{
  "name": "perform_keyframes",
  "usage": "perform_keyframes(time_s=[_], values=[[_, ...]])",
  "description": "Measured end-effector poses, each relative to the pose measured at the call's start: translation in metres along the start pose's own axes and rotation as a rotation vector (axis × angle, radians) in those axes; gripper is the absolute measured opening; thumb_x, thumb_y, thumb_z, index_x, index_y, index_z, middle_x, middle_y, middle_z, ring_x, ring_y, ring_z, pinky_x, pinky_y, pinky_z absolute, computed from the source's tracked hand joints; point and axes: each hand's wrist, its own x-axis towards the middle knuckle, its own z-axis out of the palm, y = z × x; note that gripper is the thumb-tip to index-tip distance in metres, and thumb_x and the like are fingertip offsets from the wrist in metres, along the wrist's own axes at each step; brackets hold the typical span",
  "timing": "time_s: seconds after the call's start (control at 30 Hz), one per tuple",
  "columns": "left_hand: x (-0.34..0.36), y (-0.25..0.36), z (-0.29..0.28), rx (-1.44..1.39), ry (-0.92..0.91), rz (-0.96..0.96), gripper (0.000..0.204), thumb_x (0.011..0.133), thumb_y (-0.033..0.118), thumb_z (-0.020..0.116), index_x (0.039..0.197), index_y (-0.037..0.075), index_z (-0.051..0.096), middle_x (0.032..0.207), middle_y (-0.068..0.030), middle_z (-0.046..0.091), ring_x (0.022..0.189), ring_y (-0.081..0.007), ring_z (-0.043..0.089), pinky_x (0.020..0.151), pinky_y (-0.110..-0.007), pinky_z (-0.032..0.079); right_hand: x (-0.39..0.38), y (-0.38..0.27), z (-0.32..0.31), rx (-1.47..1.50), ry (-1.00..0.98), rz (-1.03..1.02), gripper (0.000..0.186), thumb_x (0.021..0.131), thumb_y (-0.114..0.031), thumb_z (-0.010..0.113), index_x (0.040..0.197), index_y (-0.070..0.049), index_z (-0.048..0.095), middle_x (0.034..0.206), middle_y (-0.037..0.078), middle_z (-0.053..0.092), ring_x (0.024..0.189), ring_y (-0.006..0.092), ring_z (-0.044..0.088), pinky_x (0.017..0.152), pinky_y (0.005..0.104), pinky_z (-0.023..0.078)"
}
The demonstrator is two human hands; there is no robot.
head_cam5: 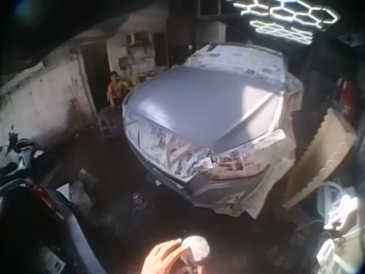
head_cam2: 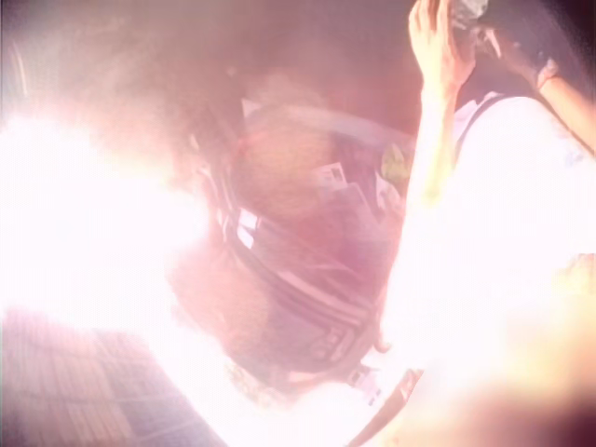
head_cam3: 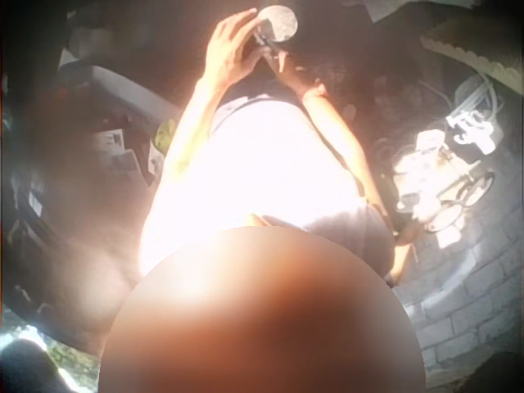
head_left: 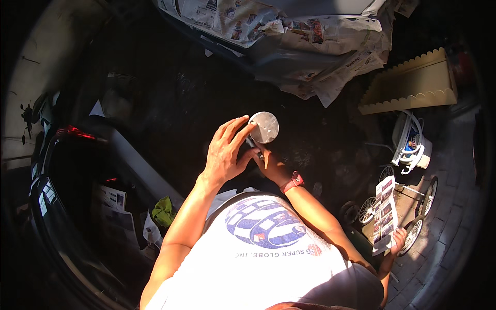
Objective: The person uses a spray gun to apply paint to a car part that is masked with newspaper. They move around the part to cover different areas and occasionally adjust the spray gun.
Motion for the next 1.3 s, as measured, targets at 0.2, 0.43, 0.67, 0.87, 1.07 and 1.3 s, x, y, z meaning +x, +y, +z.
perform_keyframes(time_s=[0.2,0.43,0.67,0.87,1.07,1.3], values=[[0.042,-0.026,-0.027,0.141,-0.184,0.150,0.056,0.092,0.038,0.088,0.143,0.021,0.071,0.153,-0.0107,0.063,0.144,-0.0369,0.058,0.111,-0.054,0.055,0.027,-0.032,0.037,-0.122,-0.334,0.019,0.034,0.108,-0.028,0.066,0.125,0.001,0.073,0.110,0.029,0.075,0.100,0.0459,0.075,0.088,0.0538,0.060],[0.046,-0.127,-0.076,0.030,0.127,-0.005,0.027,0.097,0.032,0.083,0.117,0.014,0.080,0.129,-0.0078,0.075,0.129,-0.0354,0.068,0.103,-0.050,0.056,0.114,-0.089,0.107,-0.067,-0.309,-0.037,0.028,0.108,-0.022,0.063,0.121,0.001,0.073,0.104,0.029,0.075,0.091,0.0454,0.075,0.080,0.0546,0.058],[0.057,-0.231,-0.159,0.092,0.244,-0.062,0.022,0.098,0.027,0.082,0.115,0.013,0.081,0.126,-0.0085,0.077,0.128,-0.0345,0.069,0.103,-0.050,0.056,0.204,-0.144,0.199,-0.117,-0.527,0.066,0.032,0.106,-0.016,0.065,0.133,0.002,0.069,0.122,0.031,0.073,0.110,0.0478,0.073,0.095,0.0530,0.056],[0.072,-0.290,-0.237,0.049,-0.045,0.084,0.031,0.099,0.033,0.080,0.124,0.014,0.080,0.137,-0.0094,0.074,0.138,-0.0355,0.065,0.115,-0.056,0.052,0.249,-0.179,0.261,-0.238,-0.362,0.016,0.029,0.106,-0.020,0.064,0.123,0.001,0.073,0.105,0.027,0.074,0.095,0.0448,0.074,0.083,0.0542,0.058],[0.088,-0.312,-0.279,0.143,0.032,0.143,0.059,0.103,0.045,0.074,0.155,0.020,0.062,0.168,-0.0141,0.051,0.161,-0.0402,0.040,0.132,-0.063,0.031,0.306,-0.223,0.256,-0.053,-0.094,-0.063,0.047,0.109,-0.022,0.062,0.153,-0.005,0.061,0.138,0.028,0.069,0.130,0.0453,0.066,0.108,0.0524,0.051],[0.032,-0.403,-0.279,0.028,-0.062,-0.319,0.054,0.109,0.045,0.066,0.151,0.011,0.065,0.163,-0.0191,0.055,0.156,-0.0415,0.045,0.129,-0.057,0.036,0.364,-0.159,0.262,0.201,0.281,0.248,0.054,0.116,-0.022,0.055,0.167,-0.007,0.048,0.134,0.018,0.073,0.122,0.0309,0.072,0.105,0.0425,0.056]])
